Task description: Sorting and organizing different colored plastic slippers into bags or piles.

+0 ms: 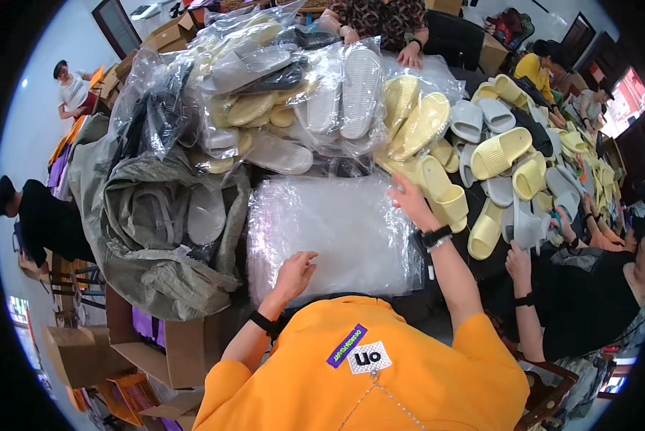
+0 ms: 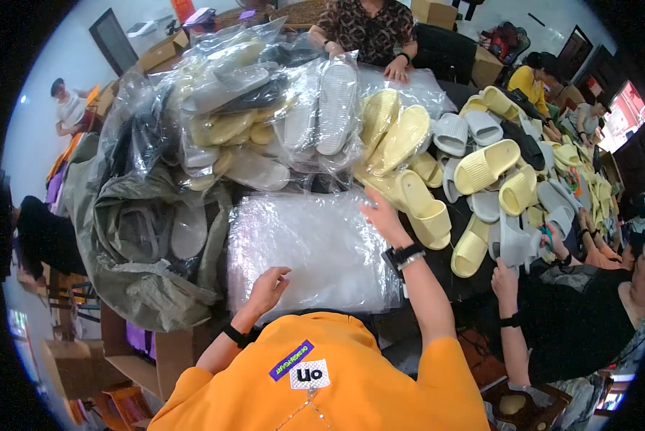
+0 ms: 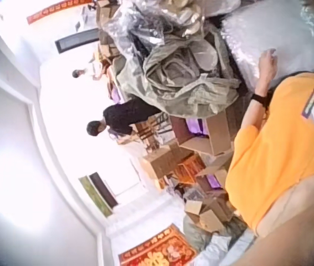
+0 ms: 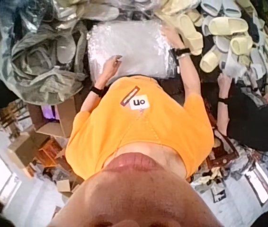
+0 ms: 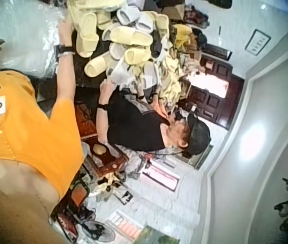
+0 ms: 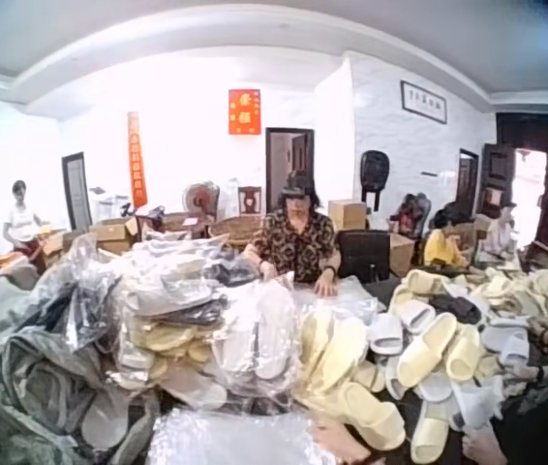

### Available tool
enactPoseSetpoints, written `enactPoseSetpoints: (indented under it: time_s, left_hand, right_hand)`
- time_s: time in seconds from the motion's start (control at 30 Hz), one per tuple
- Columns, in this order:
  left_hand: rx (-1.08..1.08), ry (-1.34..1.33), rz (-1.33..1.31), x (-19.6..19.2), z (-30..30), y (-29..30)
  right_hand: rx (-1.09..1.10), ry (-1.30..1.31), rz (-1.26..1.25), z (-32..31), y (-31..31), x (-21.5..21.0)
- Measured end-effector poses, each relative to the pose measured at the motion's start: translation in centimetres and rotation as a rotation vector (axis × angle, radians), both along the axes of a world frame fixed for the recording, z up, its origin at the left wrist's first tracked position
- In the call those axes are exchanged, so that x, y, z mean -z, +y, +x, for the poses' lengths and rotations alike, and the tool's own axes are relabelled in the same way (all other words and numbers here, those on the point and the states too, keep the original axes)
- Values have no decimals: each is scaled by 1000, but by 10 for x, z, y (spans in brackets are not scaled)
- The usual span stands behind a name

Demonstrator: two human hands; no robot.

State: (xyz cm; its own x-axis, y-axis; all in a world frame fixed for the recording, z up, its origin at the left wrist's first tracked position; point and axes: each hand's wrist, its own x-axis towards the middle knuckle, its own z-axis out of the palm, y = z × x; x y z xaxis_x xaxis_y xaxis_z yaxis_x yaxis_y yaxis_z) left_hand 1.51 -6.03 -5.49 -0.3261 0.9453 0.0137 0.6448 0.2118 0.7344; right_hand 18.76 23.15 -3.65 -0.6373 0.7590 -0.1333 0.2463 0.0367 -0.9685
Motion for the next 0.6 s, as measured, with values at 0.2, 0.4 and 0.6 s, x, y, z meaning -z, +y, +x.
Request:
enactPoseSetpoints:
  time_s: [0.2,0.4,0.6]
  left_hand:
    - [19,-5,-55,7,0,-22]
    - [-80,-95,-93,11,-3,-36]
    - [-190,-149,-4,8,-17,-28]
  right_hand:
    - [293,161,-109,-92,66,-16]
    - [268,65,-31,-131,105,-5]
    - [155,38,472,-139,85,-90]
